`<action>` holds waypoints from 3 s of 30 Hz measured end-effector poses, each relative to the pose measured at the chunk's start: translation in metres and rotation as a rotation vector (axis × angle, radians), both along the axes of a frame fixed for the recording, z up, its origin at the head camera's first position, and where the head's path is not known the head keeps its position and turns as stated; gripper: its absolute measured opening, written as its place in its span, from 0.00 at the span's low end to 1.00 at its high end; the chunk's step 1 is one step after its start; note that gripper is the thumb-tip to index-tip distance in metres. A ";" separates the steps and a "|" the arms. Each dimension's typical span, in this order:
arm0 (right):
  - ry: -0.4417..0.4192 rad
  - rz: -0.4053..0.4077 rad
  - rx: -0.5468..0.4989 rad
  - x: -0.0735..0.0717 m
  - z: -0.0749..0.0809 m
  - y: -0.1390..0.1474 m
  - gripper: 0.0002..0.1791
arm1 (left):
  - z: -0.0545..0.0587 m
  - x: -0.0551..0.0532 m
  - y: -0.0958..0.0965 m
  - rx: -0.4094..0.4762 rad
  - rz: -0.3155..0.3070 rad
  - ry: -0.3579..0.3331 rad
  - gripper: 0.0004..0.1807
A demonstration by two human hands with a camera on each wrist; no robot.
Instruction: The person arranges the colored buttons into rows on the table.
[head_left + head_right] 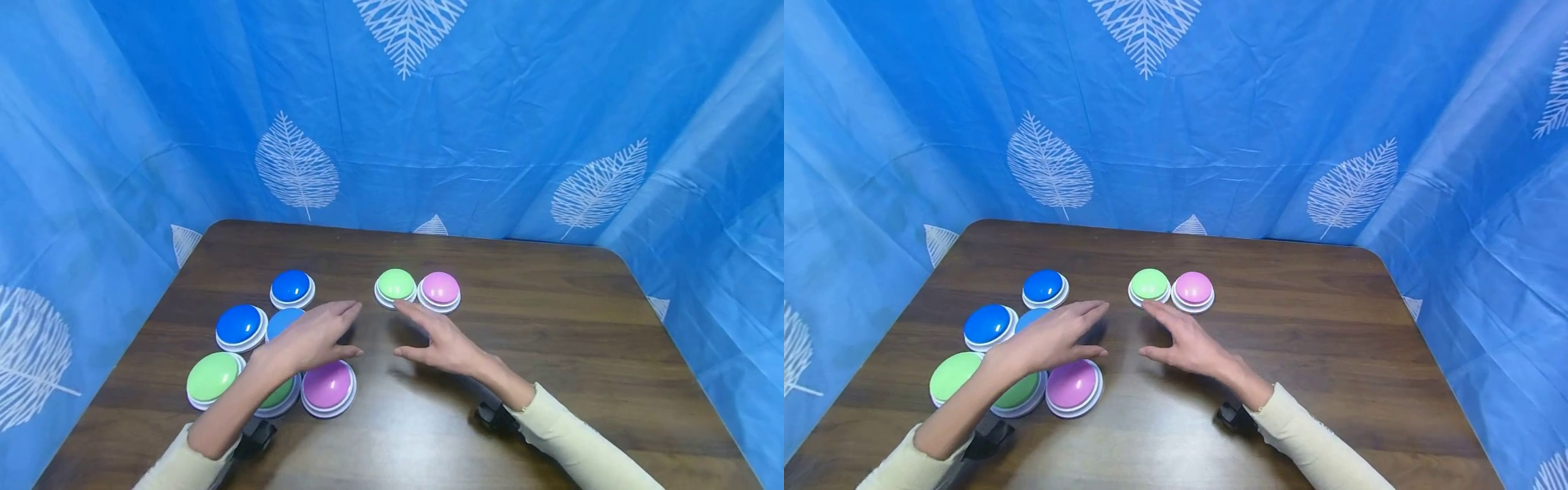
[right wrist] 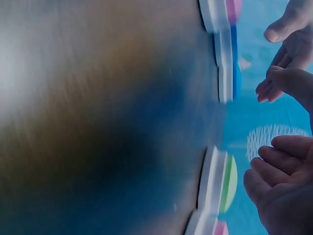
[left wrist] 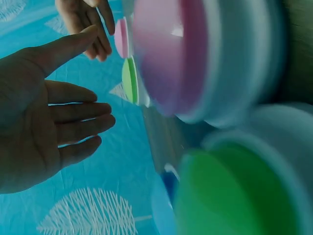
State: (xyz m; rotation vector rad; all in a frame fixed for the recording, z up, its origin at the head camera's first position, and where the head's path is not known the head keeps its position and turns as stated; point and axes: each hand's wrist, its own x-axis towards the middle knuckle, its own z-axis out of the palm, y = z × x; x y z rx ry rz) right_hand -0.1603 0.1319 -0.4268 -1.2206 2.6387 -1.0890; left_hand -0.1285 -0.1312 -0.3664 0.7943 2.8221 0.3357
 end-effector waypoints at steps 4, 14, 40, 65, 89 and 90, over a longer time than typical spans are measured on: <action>-0.018 0.047 0.040 0.013 -0.006 -0.010 0.44 | -0.006 0.017 -0.016 -0.038 -0.007 0.034 0.43; -0.063 0.150 0.129 0.039 -0.015 -0.038 0.46 | -0.015 0.052 -0.040 0.021 0.011 0.037 0.50; 0.065 0.156 0.317 0.046 -0.016 -0.083 0.49 | -0.035 0.053 -0.043 -0.018 -0.002 0.007 0.50; -0.040 0.135 0.185 0.042 -0.013 -0.077 0.44 | -0.031 0.048 -0.038 0.029 0.009 0.029 0.44; -0.035 0.042 0.058 0.025 -0.004 -0.021 0.43 | -0.028 0.014 0.001 0.163 -0.018 0.033 0.48; -0.029 0.034 0.056 0.024 -0.003 -0.018 0.43 | -0.028 0.012 0.004 0.174 -0.018 0.027 0.48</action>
